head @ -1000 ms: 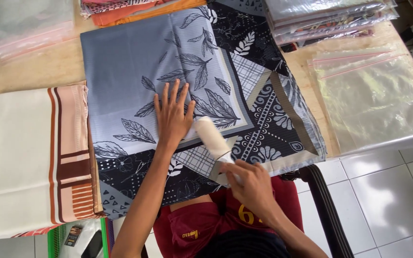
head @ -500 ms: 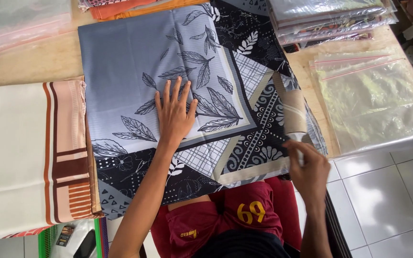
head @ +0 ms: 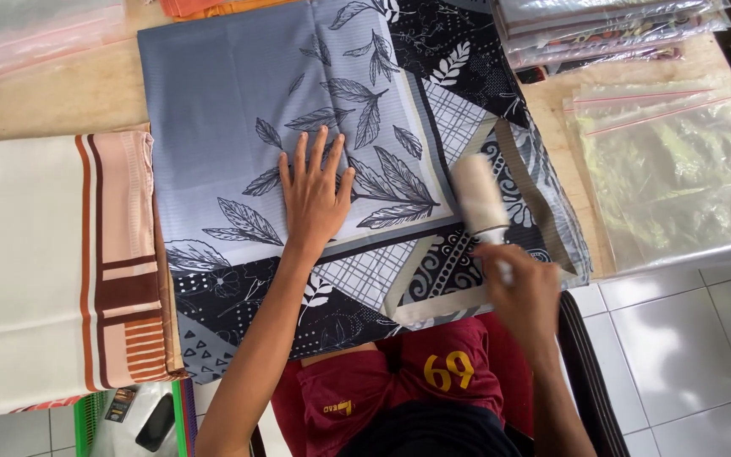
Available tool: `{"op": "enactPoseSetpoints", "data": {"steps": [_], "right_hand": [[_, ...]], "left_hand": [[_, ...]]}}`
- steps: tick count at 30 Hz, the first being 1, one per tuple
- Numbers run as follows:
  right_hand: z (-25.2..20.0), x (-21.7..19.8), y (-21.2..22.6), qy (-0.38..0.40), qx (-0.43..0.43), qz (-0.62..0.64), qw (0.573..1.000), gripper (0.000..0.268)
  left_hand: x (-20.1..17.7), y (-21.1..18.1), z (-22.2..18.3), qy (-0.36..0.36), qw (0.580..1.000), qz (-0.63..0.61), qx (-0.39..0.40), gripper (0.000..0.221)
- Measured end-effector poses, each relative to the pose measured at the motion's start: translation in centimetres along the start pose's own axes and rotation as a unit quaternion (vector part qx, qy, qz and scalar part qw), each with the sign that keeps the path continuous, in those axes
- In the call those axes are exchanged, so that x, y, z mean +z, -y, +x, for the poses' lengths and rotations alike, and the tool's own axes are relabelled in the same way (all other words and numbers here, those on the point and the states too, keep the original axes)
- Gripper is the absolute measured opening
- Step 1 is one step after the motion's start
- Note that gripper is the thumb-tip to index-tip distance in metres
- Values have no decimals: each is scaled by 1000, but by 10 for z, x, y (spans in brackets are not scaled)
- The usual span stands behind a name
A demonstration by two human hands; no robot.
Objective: Using a lint roller to remove lint or debris from a patterned piece of fabric on a table.
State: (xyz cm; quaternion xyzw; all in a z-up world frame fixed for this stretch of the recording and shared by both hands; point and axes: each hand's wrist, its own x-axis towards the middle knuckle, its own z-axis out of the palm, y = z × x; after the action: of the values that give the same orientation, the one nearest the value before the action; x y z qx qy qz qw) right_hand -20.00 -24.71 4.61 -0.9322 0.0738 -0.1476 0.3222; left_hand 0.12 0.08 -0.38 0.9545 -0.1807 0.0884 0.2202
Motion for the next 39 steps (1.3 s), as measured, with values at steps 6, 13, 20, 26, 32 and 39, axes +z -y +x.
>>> {"op": "enactPoseSetpoints", "data": {"steps": [6, 13, 20, 26, 32, 39], "right_hand": [[10, -11, -2, -71, 64, -18, 995, 23], [39, 61, 44, 41, -81, 42, 995, 27], [65, 37, 12, 22, -84, -44, 995, 21], [77, -10, -39, -30, 25, -56, 998, 21], [73, 5, -26, -52, 14, -50, 997, 19], [82, 9, -33, -7, -25, -42, 999, 20]], "left_hand": [[3, 1, 0, -2, 1000, 12, 7, 49], [2, 1, -2, -3, 1000, 22, 7, 47], [3, 0, -1, -3, 1000, 27, -2, 47], [4, 1, -1, -3, 1000, 29, 3, 49], [5, 1, -1, -9, 999, 36, 3, 49], [4, 3, -3, -6, 1000, 27, 4, 48]]}}
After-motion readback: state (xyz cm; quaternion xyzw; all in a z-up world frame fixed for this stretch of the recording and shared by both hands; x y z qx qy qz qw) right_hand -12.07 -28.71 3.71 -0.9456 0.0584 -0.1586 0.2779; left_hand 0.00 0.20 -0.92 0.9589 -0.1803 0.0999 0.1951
